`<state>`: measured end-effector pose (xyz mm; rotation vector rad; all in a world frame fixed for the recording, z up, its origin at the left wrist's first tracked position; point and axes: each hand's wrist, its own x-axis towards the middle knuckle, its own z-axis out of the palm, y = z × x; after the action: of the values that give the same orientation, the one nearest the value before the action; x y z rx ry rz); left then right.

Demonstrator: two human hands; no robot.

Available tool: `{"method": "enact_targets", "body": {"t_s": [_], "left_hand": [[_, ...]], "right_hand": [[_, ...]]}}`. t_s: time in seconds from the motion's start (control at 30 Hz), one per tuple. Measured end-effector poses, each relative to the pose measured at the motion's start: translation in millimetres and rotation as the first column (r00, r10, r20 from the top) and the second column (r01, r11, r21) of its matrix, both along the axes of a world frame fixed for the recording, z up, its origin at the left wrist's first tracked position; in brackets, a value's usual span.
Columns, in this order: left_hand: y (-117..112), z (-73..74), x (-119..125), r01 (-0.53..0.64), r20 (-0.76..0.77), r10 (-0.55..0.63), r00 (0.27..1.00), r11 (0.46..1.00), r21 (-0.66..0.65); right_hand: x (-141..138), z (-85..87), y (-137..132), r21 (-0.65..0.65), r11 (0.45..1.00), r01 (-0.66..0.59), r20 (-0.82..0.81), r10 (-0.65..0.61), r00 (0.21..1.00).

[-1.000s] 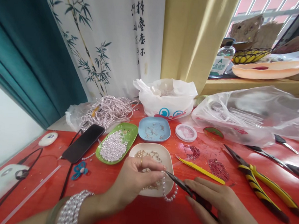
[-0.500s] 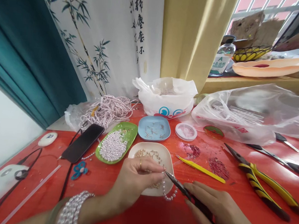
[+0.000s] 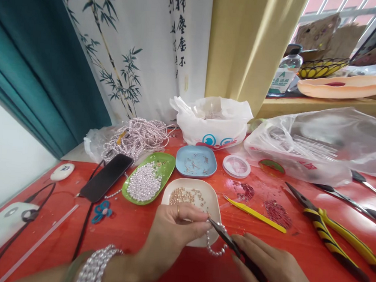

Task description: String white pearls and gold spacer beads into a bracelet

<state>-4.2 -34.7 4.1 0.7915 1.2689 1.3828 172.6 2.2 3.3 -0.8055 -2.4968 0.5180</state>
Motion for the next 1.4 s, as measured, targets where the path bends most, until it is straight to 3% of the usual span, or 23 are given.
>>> {"method": "enact_targets", "body": {"t_s": [0.23, 0.57, 0.67, 0.77, 0.83, 0.9, 1.0, 1.07, 1.17, 1.27, 1.33, 1.4], "left_hand": [[-2, 4.3, 0, 0.001, 0.032, 0.001, 0.999, 0.997, -0.082], [-3, 10.7, 0, 0.054, 0.12, -0.041, 0.992, 0.993, -0.108], [-3, 12.8, -1, 0.082, 0.125, -0.067, 0.99, 0.989, -0.12], [0, 13.8, -3, 0.086, 0.1, -0.074, 0.992, 0.988, -0.125], [3, 14.1, -5, 0.081, 0.068, -0.072, 0.995, 0.988, -0.133], [6, 14.5, -6, 0.073, 0.042, -0.068, 0.997, 0.987, -0.143], [9, 15.7, -8, 0.079, 0.022, -0.077, 0.997, 0.988, -0.133], [10, 17.0, -9, 0.088, 0.016, -0.087, 0.996, 0.989, -0.119], [10, 19.4, -9, 0.099, 0.016, -0.098, 0.995, 0.99, -0.1], [9, 21.2, -7, 0.14, 0.018, -0.139, 0.99, 0.987, -0.081], [7, 21.9, -6, 0.196, 0.033, -0.194, 0.98, 0.978, -0.076], [5, 22.3, -5, 0.287, 0.056, -0.284, 0.957, 0.956, -0.066]], "right_hand": [[8, -12.3, 3, 0.255, 0.967, -0.013, 0.091, -0.01, 0.996], [9, -5.9, 8, 0.49, 0.87, -0.05, 0.051, 0.028, 0.998], [8, -1.4, 8, 0.414, 0.908, -0.054, 0.049, 0.037, 0.998], [7, 8.2, 11, 0.217, 0.974, -0.062, 0.058, 0.05, 0.997], [9, 12.5, 19, 0.143, 0.989, -0.035, 0.065, 0.026, 0.998], [12, 10.7, 31, 0.149, 0.987, 0.054, 0.088, -0.067, 0.994], [19, -3.2, 55, 0.244, 0.937, 0.248, 0.19, -0.297, 0.936], [23, -13.7, 67, 0.287, 0.921, 0.265, 0.254, -0.34, 0.905], [24, -20.6, 74, 0.298, 0.919, 0.257, 0.257, -0.336, 0.906], [18, -14.8, 62, 0.257, 0.938, 0.231, 0.152, -0.275, 0.949], [10, -7.9, 46, 0.128, 0.986, 0.107, 0.068, -0.116, 0.991], [1, -1.5, 29, -0.048, 0.998, -0.051, -0.009, 0.05, 0.999]]}}
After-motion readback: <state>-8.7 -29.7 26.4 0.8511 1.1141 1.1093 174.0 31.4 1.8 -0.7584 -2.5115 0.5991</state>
